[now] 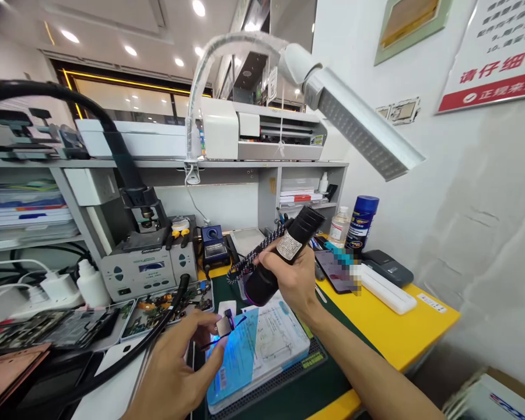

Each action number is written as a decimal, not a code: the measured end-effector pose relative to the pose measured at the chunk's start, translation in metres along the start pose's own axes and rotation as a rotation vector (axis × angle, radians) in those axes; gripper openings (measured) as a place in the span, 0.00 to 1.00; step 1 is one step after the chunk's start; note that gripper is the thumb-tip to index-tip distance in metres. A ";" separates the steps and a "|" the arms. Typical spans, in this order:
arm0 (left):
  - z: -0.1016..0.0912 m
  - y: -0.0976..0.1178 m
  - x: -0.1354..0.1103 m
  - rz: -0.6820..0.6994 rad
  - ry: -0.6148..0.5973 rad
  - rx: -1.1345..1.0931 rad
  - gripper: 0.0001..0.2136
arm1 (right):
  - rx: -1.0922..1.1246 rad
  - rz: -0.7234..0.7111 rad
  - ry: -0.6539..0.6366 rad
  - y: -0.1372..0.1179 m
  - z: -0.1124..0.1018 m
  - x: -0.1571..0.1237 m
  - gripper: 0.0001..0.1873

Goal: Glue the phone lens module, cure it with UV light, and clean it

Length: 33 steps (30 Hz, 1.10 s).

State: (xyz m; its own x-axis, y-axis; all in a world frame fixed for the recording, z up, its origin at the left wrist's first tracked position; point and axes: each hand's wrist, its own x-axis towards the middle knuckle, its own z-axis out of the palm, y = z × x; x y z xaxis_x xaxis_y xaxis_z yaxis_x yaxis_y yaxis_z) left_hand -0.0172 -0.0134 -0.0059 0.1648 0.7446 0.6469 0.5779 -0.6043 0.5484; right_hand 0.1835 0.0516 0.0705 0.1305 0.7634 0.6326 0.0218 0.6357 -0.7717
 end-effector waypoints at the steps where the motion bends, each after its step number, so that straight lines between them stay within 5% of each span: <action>1: 0.000 -0.001 0.000 -0.003 -0.009 0.003 0.05 | 0.023 -0.014 0.002 -0.002 0.004 -0.004 0.03; 12: 0.010 0.000 -0.001 -0.011 -0.110 -0.010 0.06 | -0.008 -0.051 0.030 0.009 0.006 -0.040 0.07; 29: 0.018 0.001 -0.001 -0.052 -0.149 0.001 0.05 | -0.110 -0.064 0.049 0.014 0.013 -0.048 0.07; 33: 0.017 0.001 -0.002 -0.167 -0.143 -0.074 0.05 | -0.087 -0.045 0.045 0.011 0.017 -0.043 0.07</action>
State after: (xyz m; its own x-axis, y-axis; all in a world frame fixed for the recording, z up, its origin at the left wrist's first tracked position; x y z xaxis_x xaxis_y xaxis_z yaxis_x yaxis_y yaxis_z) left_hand -0.0035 -0.0107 -0.0162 0.1868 0.8654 0.4650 0.5470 -0.4848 0.6825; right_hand 0.1614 0.0274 0.0359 0.1721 0.7268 0.6649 0.1141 0.6557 -0.7463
